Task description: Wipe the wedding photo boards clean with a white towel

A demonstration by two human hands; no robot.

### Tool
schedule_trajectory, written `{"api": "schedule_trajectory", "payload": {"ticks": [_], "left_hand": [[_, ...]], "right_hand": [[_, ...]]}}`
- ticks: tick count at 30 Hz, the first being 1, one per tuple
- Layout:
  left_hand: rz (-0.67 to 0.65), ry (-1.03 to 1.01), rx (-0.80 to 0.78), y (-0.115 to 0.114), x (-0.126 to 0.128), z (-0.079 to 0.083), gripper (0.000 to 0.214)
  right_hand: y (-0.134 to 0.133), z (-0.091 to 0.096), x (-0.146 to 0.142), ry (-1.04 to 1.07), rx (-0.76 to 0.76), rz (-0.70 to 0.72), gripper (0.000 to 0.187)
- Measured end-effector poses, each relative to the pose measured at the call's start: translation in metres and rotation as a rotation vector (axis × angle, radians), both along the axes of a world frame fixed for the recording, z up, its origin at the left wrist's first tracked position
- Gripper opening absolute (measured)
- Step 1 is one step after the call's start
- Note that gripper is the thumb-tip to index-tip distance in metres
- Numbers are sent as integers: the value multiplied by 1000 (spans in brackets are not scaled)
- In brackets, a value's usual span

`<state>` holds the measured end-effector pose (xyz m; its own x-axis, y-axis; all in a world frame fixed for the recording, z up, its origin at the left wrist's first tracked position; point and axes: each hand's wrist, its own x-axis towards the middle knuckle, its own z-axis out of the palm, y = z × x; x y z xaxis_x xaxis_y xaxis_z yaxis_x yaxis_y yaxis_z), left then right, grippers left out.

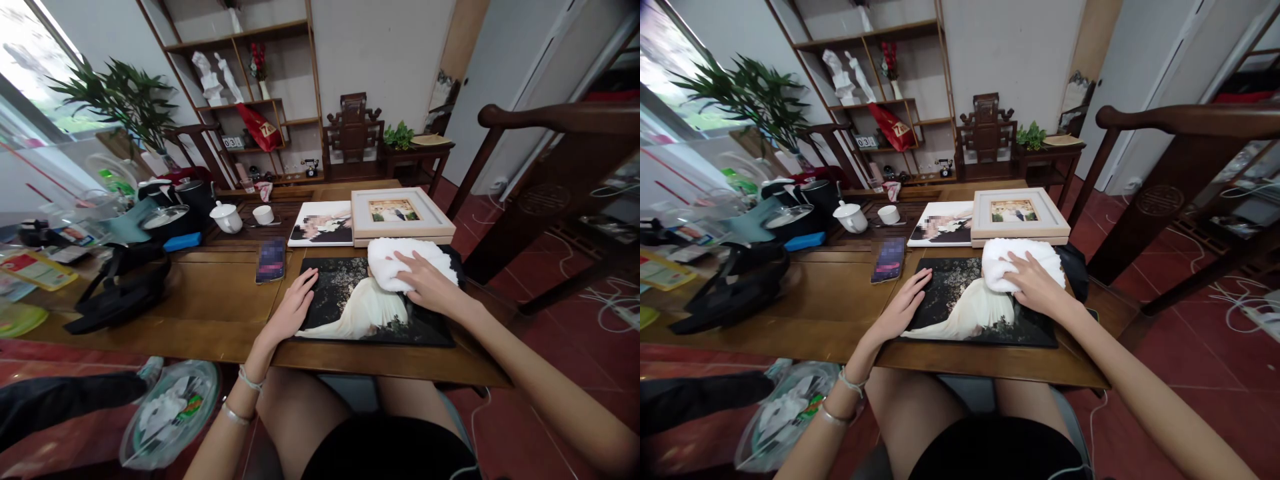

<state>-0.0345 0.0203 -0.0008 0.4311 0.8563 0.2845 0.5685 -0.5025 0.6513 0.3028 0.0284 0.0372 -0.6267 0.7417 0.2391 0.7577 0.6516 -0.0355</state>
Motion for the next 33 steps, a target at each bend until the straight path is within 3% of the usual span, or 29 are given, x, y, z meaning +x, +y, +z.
{"api": "schedule_trajectory", "payload": {"ticks": [3,7,9,11,18,21,26,28,30,33], "left_hand": [[6,1,11,-1,1,0,43],[19,16,7,-1,2,1,44],[21,15,-1,-1,1,0,44],[15,8,0,0,1,-1,44],[1,10,-3,-1,2,3,44],[6,19,-10,-1,2,3,45],[5,22,0,-1,1,0,45],[5,19,1,0,1,-1,45],[1,14,5,0,0,-1,44],[-2,11,9,0,1,0,44]], "right_hand": [[-34,4,-9,9,-31,68,35],[-96,12,-22,52,-75,259,30],[-108,14,-22,76,-93,311,29],[-100,13,-17,90,-88,283,30],[-8,1,0,75,16,30,39],[-15,1,-15,49,3,33,36],[-83,2,-50,61,-107,230,28],[-96,3,-53,87,-145,288,29],[-89,3,-47,106,-152,266,34],[-50,4,-26,129,-82,93,39]]}}
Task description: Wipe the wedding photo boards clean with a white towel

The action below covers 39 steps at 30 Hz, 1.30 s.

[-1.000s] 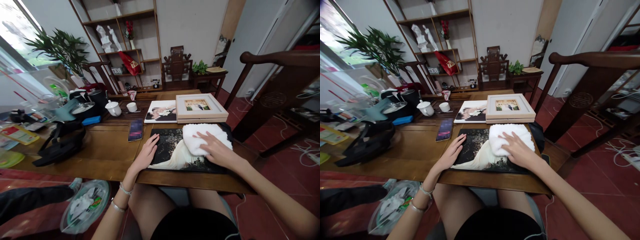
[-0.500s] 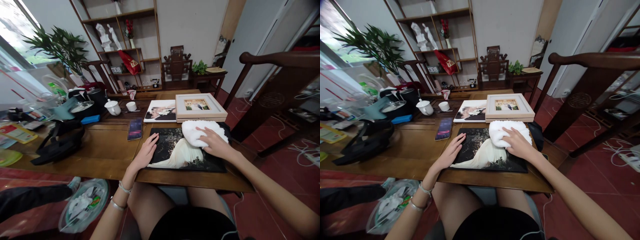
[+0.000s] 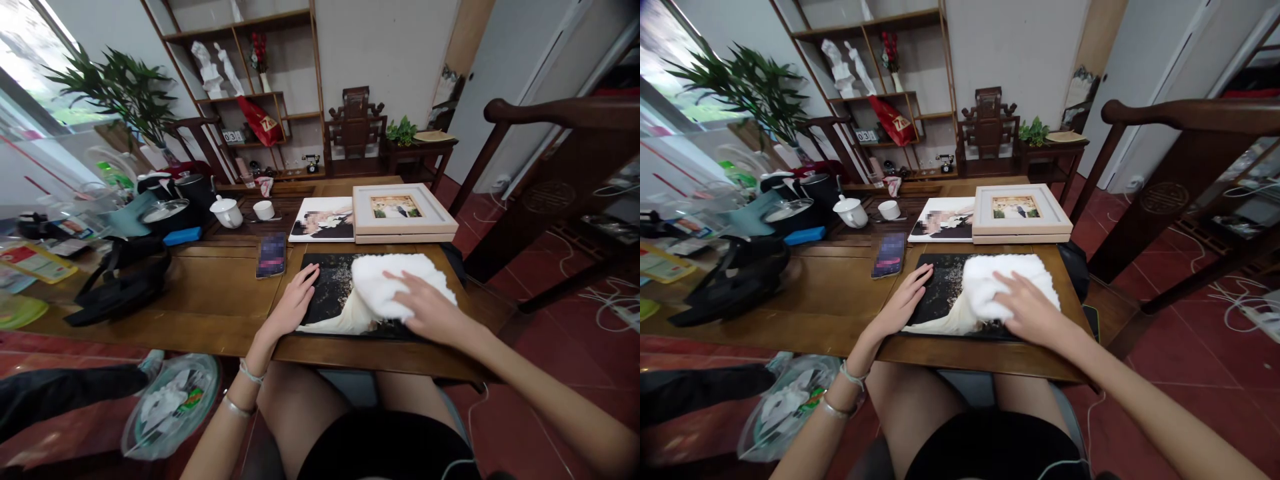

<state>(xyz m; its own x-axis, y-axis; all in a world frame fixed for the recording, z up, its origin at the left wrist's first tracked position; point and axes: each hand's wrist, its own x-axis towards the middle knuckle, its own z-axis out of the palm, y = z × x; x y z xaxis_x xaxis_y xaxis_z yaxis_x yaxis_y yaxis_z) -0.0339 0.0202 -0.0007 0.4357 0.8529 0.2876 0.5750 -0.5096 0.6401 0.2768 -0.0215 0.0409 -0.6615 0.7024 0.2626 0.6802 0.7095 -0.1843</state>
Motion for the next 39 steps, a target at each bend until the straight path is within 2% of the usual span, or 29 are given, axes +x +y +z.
{"api": "schedule_trajectory", "payload": {"ticks": [3,6,8,12,14,16,21,24,27,30,32,35,37,39], "left_hand": [[1,-7,7,0,0,1,44],[-5,-8,16,-1,1,1,44],[-4,-4,15,-1,1,1,44],[11,7,-3,0,1,1,45],[16,5,-8,0,1,2,45],[12,-4,-5,-1,1,2,45],[-4,-12,12,0,1,1,45],[2,-9,11,0,0,0,44],[2,-4,6,1,0,-1,44],[-5,0,7,1,-1,-1,45],[-3,-1,6,1,-1,0,45],[9,0,-9,0,0,1,45],[17,1,-23,-1,1,2,45],[19,-7,-32,-1,1,2,45]], "right_hand": [[38,0,13,-1,51,-136,39],[42,0,3,-25,55,-165,37],[25,0,-14,-46,34,-113,33],[-28,1,-43,-58,-59,128,29],[-46,0,-42,-36,-84,201,29],[-49,-2,-29,7,-77,188,29],[-13,-10,23,101,83,-70,29],[16,-11,35,32,138,-177,25],[36,-5,19,-80,123,-208,30],[37,2,-16,-117,57,-173,36],[22,5,-40,-110,-2,-109,36],[-11,4,-64,-80,-59,61,33],[-28,2,-67,-55,-77,146,32],[-30,2,-62,-30,-87,145,33]]}}
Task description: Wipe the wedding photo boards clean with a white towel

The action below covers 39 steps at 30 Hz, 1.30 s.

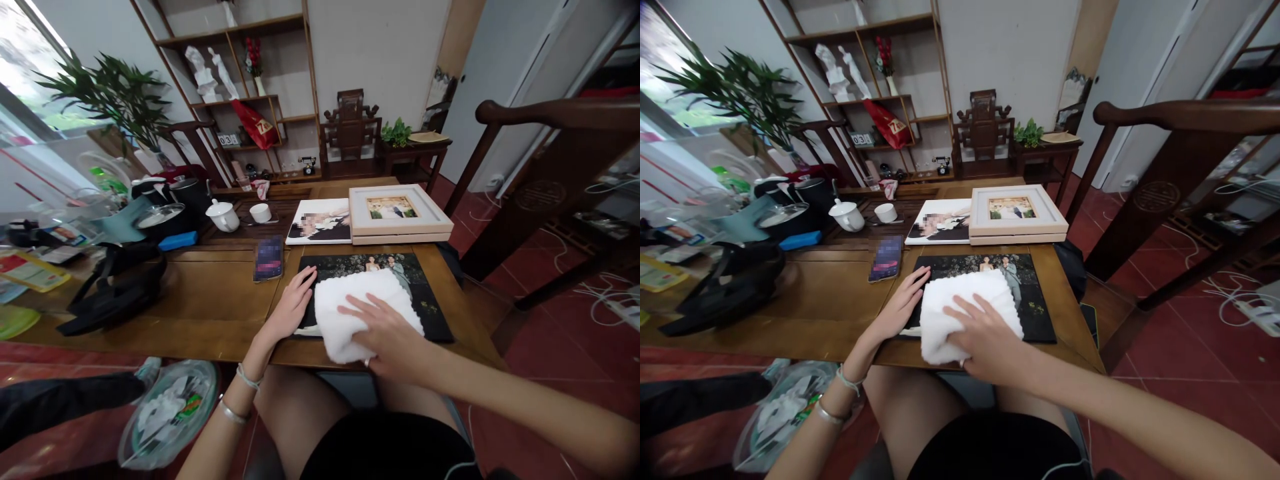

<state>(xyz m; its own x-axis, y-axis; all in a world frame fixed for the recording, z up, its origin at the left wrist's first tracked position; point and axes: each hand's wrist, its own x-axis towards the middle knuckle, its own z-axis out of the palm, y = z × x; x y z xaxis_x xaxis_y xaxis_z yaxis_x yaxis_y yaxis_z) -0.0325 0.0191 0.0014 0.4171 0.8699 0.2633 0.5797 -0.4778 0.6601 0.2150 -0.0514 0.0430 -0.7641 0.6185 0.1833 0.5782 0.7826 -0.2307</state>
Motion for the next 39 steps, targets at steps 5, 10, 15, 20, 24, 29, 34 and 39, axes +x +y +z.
{"api": "schedule_trajectory", "payload": {"ticks": [5,10,15,20,24,29,34,39], "left_hand": [[-14,-58,-10,1,0,0,44],[-17,-110,-37,4,-3,-1,43],[-6,-130,-15,5,-3,-1,41],[-20,-136,0,4,-3,-2,41],[-11,-133,-1,4,-3,-5,42],[-12,-140,-1,5,-4,-7,43],[-46,-156,-8,5,-6,-3,42],[-1,-93,-19,2,-2,1,42]], "right_hand": [[48,5,21,-46,56,-285,38],[67,14,-8,-189,102,-401,41],[13,16,-57,-244,93,-273,33],[-18,16,-57,-197,105,-116,26],[15,22,-48,-274,61,-292,31],[27,21,-71,-374,108,-432,32],[-20,10,-86,-270,263,-212,31],[-13,7,-44,-58,101,-73,26]]}}
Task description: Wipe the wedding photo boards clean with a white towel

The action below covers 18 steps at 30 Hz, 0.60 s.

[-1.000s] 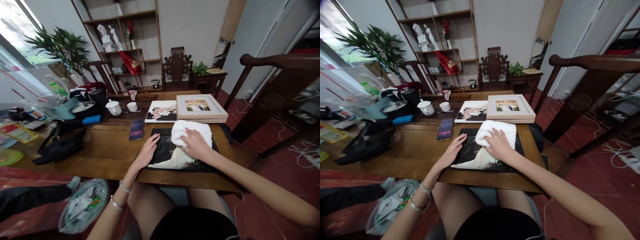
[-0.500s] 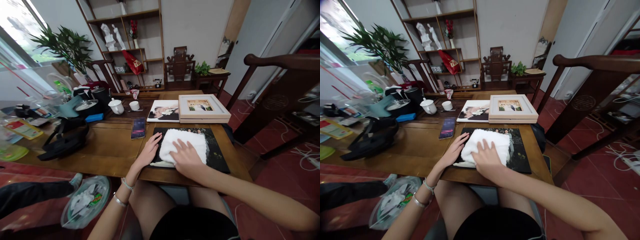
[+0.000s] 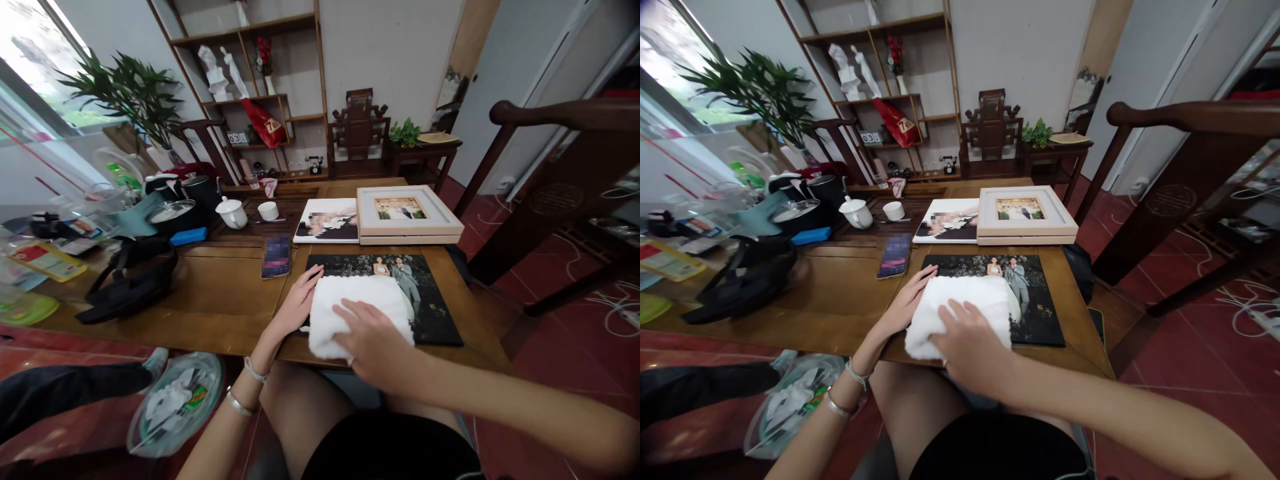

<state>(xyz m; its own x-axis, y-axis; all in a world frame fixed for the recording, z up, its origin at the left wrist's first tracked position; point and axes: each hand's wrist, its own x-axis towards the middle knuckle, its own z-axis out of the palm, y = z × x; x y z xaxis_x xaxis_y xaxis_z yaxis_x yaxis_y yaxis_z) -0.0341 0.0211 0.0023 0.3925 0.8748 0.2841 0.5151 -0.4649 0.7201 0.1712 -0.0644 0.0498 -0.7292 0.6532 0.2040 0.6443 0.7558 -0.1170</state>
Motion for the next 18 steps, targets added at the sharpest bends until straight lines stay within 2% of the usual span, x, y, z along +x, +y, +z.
{"api": "schedule_trajectory", "payload": {"ticks": [3,6,9,13,16,18], "left_hand": [[9,41,19,0,2,0,42],[19,55,37,0,2,-2,43],[39,67,39,1,1,-4,43],[57,83,34,1,0,-5,43],[56,87,27,0,0,-5,43],[56,86,26,-1,0,-5,43]], "right_hand": [[35,-1,28,116,-98,-57,32],[75,0,36,236,-176,-103,32],[113,9,23,371,-332,-119,34],[154,26,-5,388,-454,-56,36],[168,34,-16,353,-484,-48,42],[169,36,-13,322,-493,-43,44]]}}
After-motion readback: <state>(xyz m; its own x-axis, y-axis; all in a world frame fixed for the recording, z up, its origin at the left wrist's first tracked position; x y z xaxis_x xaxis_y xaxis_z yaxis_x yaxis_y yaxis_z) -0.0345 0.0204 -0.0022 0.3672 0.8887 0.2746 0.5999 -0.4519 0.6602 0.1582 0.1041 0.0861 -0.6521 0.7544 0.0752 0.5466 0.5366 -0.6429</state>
